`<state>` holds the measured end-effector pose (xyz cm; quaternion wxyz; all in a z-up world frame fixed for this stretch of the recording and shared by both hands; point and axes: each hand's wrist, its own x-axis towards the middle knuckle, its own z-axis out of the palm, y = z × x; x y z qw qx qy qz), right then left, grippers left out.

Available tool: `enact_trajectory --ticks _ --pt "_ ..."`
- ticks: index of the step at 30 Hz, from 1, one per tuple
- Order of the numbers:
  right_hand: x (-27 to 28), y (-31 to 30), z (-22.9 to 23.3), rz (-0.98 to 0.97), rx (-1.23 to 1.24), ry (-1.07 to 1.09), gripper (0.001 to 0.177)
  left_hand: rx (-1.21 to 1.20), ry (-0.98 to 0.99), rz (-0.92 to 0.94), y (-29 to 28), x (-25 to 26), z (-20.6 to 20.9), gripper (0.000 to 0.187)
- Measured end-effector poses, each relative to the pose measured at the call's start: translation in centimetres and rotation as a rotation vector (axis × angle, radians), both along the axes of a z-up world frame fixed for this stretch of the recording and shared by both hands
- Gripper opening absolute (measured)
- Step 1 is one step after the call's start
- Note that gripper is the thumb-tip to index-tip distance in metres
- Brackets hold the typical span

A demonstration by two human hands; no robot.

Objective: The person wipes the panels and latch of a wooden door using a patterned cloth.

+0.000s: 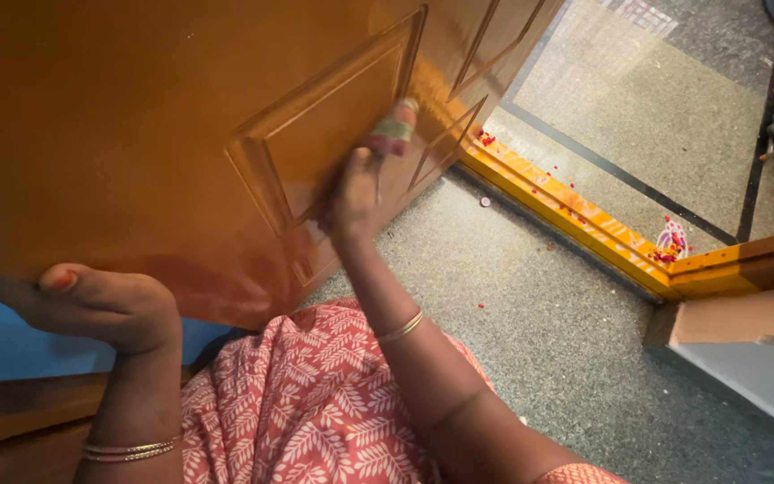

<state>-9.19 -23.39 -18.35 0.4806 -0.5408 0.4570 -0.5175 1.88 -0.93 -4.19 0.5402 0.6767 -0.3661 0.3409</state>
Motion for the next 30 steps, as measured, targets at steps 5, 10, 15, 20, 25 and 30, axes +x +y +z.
enact_trajectory --ticks 5,10,15,20,25,30 --pt "2.2 9.9 4.1 0.369 -0.48 -0.109 0.062 -0.015 0.043 -0.013 0.2 -0.2 -0.3 0.077" --pt "1.4 12.2 4.8 0.19 -1.195 0.482 0.039 -0.017 0.039 0.016 0.2 0.5 -0.7 0.076" --pt "1.2 4.7 0.7 0.04 -0.809 0.368 0.035 -0.026 0.032 -0.048 0.1 0.8 -1.5 0.076" --pt "-0.4 -1.8 -6.0 0.132 0.249 -0.439 0.055 0.001 -0.012 0.019 0.3 1.2 -1.6 0.076" --pt "-0.3 -3.9 -8.9 0.112 0.201 -0.736 0.053 0.002 0.076 0.04 0.2 1.2 -2.6 0.074" --pt "1.9 5.0 -5.9 0.051 -0.325 0.188 0.055 -0.013 0.067 0.014 0.2 1.6 -3.2 0.074"
